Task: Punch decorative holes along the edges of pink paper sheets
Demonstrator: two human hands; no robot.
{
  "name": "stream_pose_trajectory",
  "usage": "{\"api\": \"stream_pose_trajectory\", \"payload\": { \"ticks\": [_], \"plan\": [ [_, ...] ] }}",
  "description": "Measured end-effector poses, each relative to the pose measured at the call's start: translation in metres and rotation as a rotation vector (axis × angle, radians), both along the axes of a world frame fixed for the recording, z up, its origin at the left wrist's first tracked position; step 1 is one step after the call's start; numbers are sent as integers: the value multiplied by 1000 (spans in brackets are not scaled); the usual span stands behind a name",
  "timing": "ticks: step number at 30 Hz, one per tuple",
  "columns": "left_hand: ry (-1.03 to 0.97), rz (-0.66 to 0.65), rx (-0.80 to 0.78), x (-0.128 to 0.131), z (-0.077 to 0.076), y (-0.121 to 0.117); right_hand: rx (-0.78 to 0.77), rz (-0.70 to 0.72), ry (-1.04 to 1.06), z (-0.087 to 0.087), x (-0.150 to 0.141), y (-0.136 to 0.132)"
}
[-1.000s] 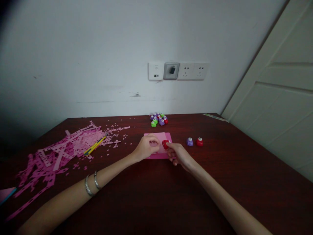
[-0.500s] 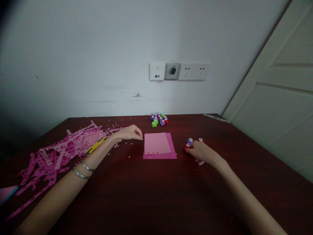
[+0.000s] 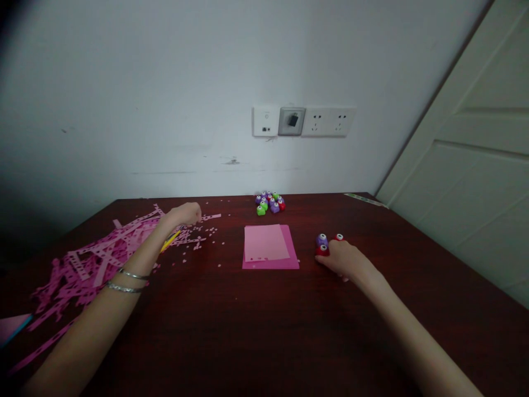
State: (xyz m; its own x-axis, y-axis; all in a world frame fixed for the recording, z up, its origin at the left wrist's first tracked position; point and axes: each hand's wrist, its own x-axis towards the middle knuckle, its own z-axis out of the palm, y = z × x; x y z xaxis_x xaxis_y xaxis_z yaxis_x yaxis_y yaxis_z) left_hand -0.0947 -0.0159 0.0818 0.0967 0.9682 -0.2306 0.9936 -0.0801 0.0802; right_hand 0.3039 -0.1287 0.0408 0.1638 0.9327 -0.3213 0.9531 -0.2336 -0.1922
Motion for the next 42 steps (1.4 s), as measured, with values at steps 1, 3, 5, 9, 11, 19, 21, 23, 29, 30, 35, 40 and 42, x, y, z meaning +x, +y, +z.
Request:
{"api": "stream_pose_trajectory", "payload": {
  "ticks": [1, 3, 5, 9, 11, 19, 21, 23, 29, 30, 35, 40, 42],
  "plan": [
    [23, 33, 25, 3, 3, -2, 64, 26, -65, 2, -2, -2],
    [27, 75, 96, 9, 5, -5, 231, 73, -188, 7, -8, -8],
    [-19, 43, 161, 13, 2, -4, 374, 124, -214, 10, -19, -12],
    [-197, -95, 246, 20, -13, 3, 484, 352, -17, -1, -48, -14],
    [-333, -202, 254, 27, -22, 6, 522, 402, 53, -14, -59, -14],
    [-648, -247, 261, 86, -63, 43, 650, 423, 256, -52, -71, -17],
    [-637, -228, 265, 100, -70, 58, 673, 424, 258, -53, -70, -18],
    [-630, -228, 261, 110, -76, 72, 688, 423, 265, -53, -70, -18],
    [-600, -291, 230, 123, -86, 93, 674, 419, 286, -54, -70, -16],
    [-606, -304, 224, 124, -88, 93, 674, 423, 291, -54, -70, -15],
    [-660, -297, 222, 129, -90, 92, 677, 421, 301, -52, -71, -15],
    [-678, -314, 214, 130, -78, 86, 665, 400, 306, -51, -71, -16],
    [-709, -369, 197, 127, -67, 78, 666, 397, 317, -51, -71, -16]
  ]
}}
